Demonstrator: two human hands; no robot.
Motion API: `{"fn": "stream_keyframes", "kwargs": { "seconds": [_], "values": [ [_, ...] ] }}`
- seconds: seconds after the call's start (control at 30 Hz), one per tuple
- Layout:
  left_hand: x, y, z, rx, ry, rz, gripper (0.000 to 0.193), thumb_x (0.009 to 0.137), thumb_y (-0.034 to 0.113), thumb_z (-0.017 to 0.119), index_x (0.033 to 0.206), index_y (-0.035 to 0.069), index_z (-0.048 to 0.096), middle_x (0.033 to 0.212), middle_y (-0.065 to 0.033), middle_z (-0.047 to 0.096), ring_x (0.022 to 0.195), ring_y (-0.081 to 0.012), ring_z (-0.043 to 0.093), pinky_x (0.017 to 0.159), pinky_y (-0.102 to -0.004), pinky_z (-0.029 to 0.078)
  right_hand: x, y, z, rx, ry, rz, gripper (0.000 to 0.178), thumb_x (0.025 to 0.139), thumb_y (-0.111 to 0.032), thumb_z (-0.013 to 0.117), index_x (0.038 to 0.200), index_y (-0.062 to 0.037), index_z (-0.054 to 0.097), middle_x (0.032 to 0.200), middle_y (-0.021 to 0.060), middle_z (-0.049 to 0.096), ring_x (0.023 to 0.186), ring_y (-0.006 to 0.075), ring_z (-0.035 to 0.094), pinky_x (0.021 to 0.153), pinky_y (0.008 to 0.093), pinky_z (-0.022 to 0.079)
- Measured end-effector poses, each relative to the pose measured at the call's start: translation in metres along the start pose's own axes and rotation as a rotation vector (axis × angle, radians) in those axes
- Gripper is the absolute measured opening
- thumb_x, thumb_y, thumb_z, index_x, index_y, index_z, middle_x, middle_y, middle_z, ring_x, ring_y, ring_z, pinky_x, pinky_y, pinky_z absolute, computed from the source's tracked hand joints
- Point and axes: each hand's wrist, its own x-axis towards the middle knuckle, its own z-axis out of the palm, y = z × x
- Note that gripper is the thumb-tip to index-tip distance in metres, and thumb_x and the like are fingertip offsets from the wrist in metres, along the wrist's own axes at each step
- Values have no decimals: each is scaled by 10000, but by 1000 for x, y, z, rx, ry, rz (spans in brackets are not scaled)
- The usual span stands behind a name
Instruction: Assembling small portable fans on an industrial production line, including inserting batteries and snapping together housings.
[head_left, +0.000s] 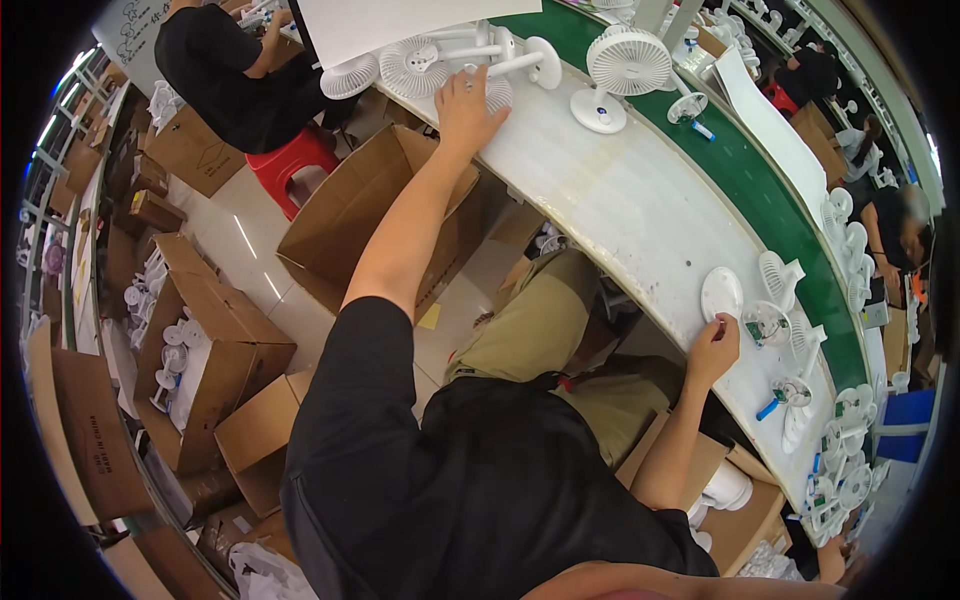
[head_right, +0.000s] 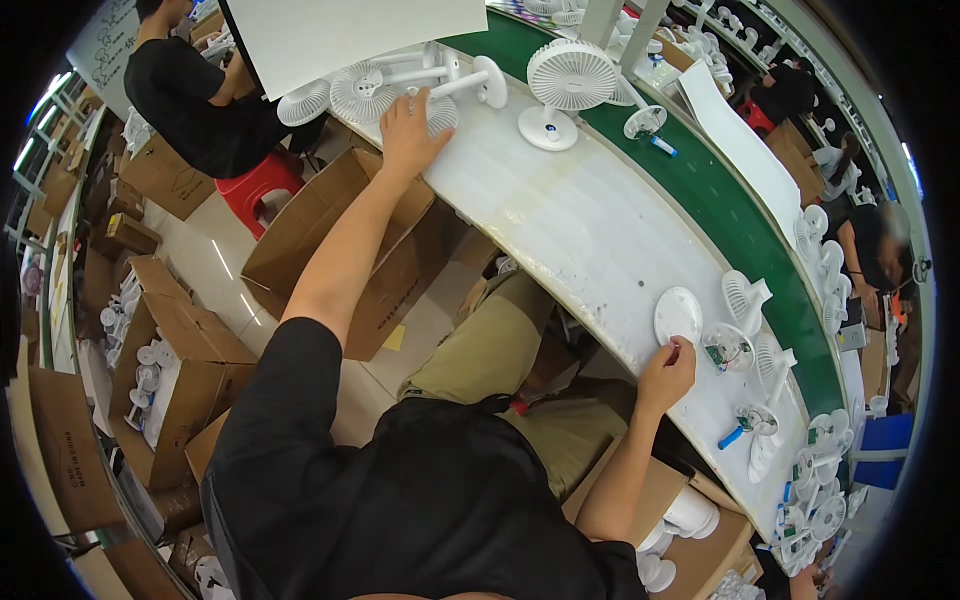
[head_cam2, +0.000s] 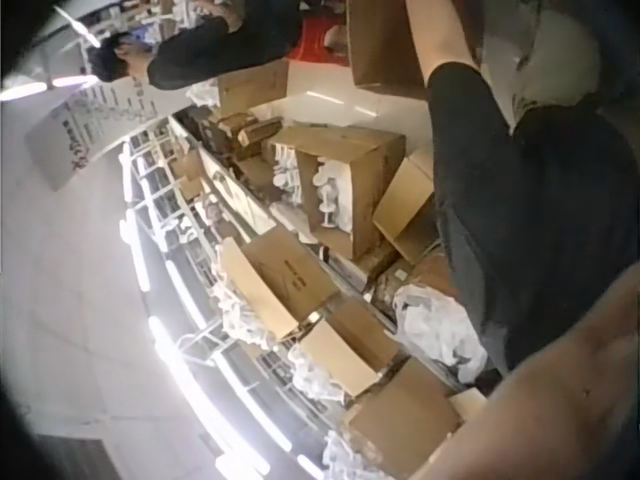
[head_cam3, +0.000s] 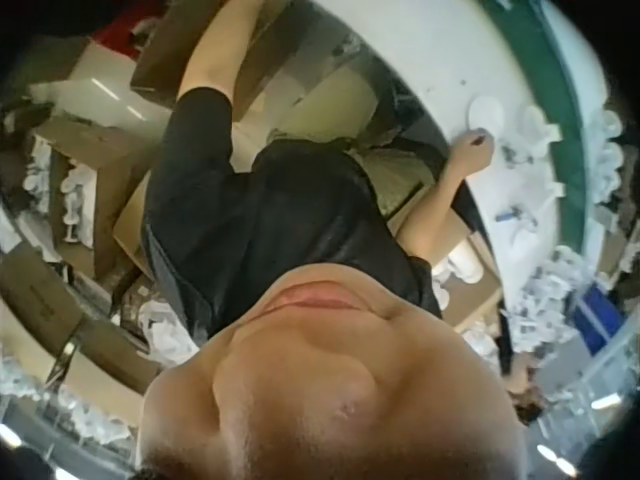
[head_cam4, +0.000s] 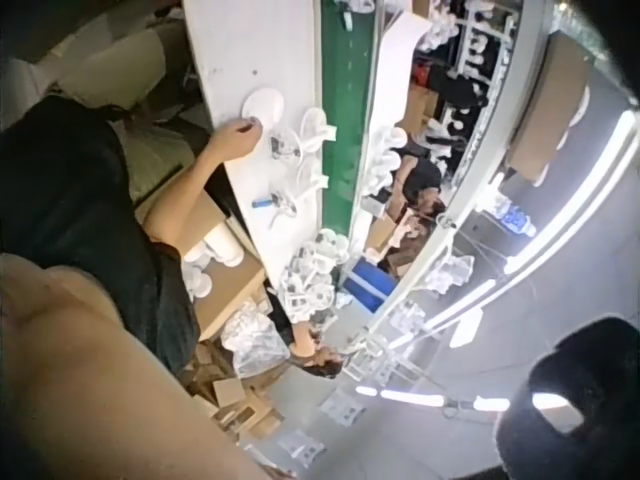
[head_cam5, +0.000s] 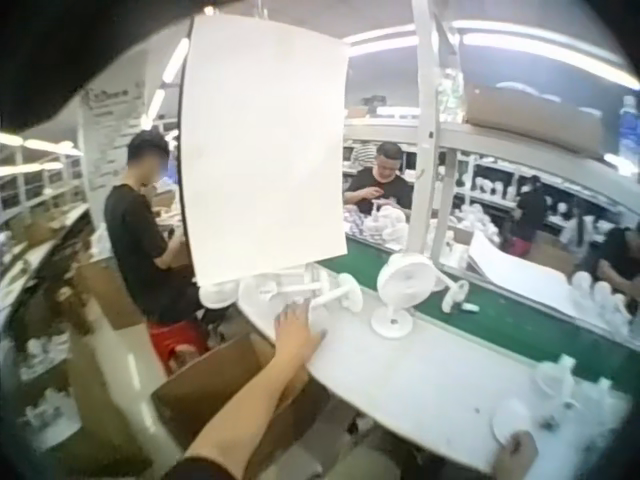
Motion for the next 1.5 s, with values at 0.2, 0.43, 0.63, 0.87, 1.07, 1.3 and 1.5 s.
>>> {"fn": "stream_keyframes", "kwargs": {
  "seconds": [0.2, 0.43, 0.63, 0.87, 1.07, 1.3, 1.5],
  "values": [
    [24, -10, 26, 20, -41, -4, 738, 796, 409, 707, 1411, 106, 434, 1302, -220, 491, 1230, -371, 450, 1048, -510, 316, -4, 0, 4, 42, 52, -23, 157, 845, -56, 542, 951, 4, 642, 814, 110, 644, 688, 227, 548, 677, 307, 466],
    [15, -22, -9, -109, 117, -95, 743, 809, 255, 681, 1442, 12, 376, 1346, -267, 476, 1242, -394, 453, 1077, -498, 324, -34, -26, 19, 139, 109, -68, 154, 831, -31, 551, 942, 9, 650, 842, 116, 656, 705, 235, 565, 691, 318, 476],
    [-90, 71, -113, -764, -717, 262, 188, 793, 48, 628, 967, 15, 694, 906, -94, 702, 808, -252, 643, 767, -328, 511, -39, -103, 23, 401, 49, 106, 136, 831, -18, 583, 948, 3, 650, 826, 81, 641, 678, 159, 525, 623, 259, 435],
    [10, 142, -19, -863, -486, 43, 181, 841, 83, 575, 985, 44, 676, 857, -101, 700, 741, -266, 631, 705, -364, 496, -26, -160, 28, 531, -128, 107, 196, 814, -15, 600, 1004, -22, 649, 894, 82, 643, 731, 177, 550, 655, 272, 447],
    [57, 130, 124, -684, -442, 41, 224, 899, 110, 515, 1051, 19, 652, 965, -166, 700, 822, -359, 659, 772, -435, 505, -72, -163, 60, 124, 67, -117, 264, 782, -4, 607, 1035, -59, 659, 1109, 94, 590, 940, 241, 553, 778, 319, 452],
    [61, 129, 51, -711, -578, 47, 250, 957, 152, 504, 1113, 22, 648, 936, -109, 679, 756, -221, 625, 705, -325, 518, -82, -165, 59, 145, 80, -41, 322, 779, -10, 614, 1094, -71, 642, 1176, 102, 544, 1007, 269, 521, 838, 341, 436],
    [53, 127, -74, -1252, -684, -315, 241, 961, 140, 513, 1089, 0, 663, 867, -87, 662, 722, -155, 592, 606, -243, 478, -13, -198, 34, 561, 23, 31, 341, 831, -44, 599, 1172, -47, 603, 1188, 119, 535, 994, 239, 521, 801, 324, 448]
  ]
}}
